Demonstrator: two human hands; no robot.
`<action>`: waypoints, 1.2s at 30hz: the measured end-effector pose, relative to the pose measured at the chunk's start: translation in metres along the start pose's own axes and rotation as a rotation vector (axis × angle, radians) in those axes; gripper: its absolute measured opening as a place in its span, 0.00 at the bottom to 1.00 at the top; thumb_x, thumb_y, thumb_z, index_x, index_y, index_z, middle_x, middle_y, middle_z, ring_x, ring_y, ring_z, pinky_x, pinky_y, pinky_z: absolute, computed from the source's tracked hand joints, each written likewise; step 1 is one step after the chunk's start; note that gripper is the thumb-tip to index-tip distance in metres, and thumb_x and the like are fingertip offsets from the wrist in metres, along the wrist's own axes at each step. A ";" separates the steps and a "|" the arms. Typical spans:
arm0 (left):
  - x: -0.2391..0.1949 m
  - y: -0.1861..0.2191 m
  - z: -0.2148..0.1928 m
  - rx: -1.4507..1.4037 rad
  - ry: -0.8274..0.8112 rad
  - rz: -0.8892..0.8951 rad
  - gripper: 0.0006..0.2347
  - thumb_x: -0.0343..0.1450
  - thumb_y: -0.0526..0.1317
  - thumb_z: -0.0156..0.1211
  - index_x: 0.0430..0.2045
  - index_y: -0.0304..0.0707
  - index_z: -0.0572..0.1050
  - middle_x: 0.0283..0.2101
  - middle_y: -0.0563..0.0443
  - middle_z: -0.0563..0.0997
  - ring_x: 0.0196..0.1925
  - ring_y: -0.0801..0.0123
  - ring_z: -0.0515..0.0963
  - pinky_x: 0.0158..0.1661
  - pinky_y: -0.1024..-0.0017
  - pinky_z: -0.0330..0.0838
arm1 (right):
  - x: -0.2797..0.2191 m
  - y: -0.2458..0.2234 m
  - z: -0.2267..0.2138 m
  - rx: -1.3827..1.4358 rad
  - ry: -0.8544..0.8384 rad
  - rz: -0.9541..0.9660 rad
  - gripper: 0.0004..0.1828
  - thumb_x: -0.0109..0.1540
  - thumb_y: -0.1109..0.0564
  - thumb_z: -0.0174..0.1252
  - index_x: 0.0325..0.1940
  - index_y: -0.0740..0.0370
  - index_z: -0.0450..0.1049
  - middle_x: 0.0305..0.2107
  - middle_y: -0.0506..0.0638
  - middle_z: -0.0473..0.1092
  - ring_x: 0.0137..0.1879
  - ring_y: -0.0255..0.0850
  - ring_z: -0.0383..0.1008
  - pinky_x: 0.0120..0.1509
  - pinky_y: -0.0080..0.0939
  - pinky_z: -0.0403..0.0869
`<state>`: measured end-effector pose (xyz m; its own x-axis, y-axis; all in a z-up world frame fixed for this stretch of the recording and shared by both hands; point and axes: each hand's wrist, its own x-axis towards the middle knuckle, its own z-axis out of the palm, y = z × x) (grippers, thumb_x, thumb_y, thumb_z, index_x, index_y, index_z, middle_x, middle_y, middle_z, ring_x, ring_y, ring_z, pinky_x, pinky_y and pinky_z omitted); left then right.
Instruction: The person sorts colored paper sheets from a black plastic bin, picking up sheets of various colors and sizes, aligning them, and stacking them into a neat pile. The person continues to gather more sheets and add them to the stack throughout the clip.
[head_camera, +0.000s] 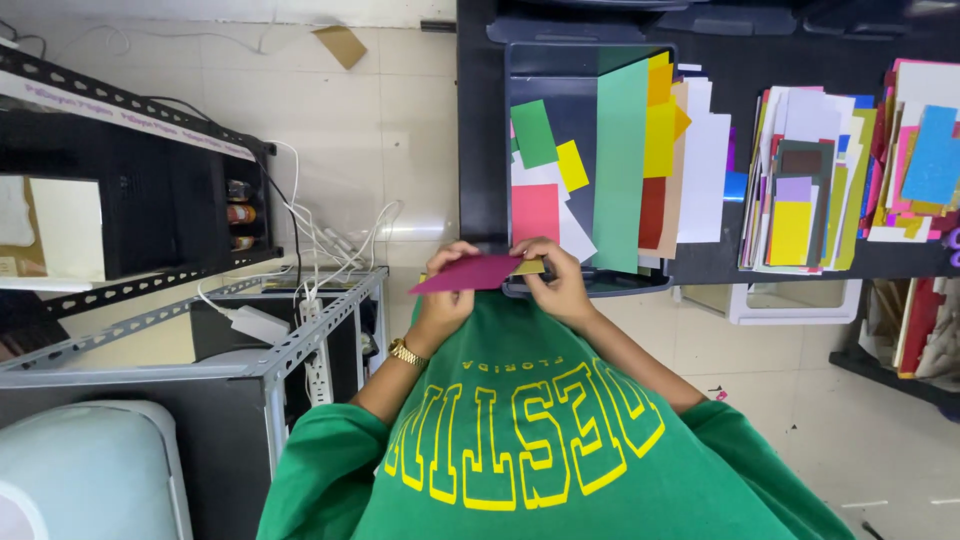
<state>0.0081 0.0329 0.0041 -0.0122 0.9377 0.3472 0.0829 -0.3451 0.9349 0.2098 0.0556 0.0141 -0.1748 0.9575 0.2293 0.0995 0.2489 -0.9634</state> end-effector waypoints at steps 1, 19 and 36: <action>-0.002 -0.001 0.002 -0.004 -0.003 0.000 0.19 0.63 0.20 0.53 0.45 0.35 0.60 0.46 0.40 0.78 0.50 0.50 0.78 0.54 0.56 0.69 | 0.000 -0.001 -0.001 -0.004 0.004 0.001 0.10 0.57 0.74 0.58 0.39 0.66 0.71 0.37 0.60 0.78 0.45 0.52 0.80 0.49 0.49 0.73; 0.020 0.034 0.015 0.002 -0.061 0.020 0.09 0.72 0.27 0.54 0.39 0.38 0.60 0.43 0.43 0.79 0.46 0.49 0.81 0.48 0.59 0.73 | 0.001 -0.036 -0.015 -0.143 0.051 0.076 0.14 0.59 0.73 0.55 0.47 0.64 0.74 0.38 0.56 0.78 0.47 0.50 0.80 0.53 0.47 0.74; -0.002 0.001 0.035 0.193 -0.173 -0.185 0.16 0.71 0.35 0.60 0.50 0.28 0.64 0.45 0.34 0.79 0.50 0.41 0.80 0.49 0.53 0.74 | 0.012 -0.063 -0.064 -0.110 0.033 0.086 0.08 0.61 0.67 0.64 0.45 0.68 0.80 0.38 0.61 0.80 0.46 0.58 0.81 0.54 0.55 0.76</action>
<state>0.0434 0.0318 0.0019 0.1235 0.9825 0.1398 0.2827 -0.1699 0.9440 0.2639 0.0610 0.0870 -0.1283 0.9800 0.1524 0.2201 0.1780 -0.9591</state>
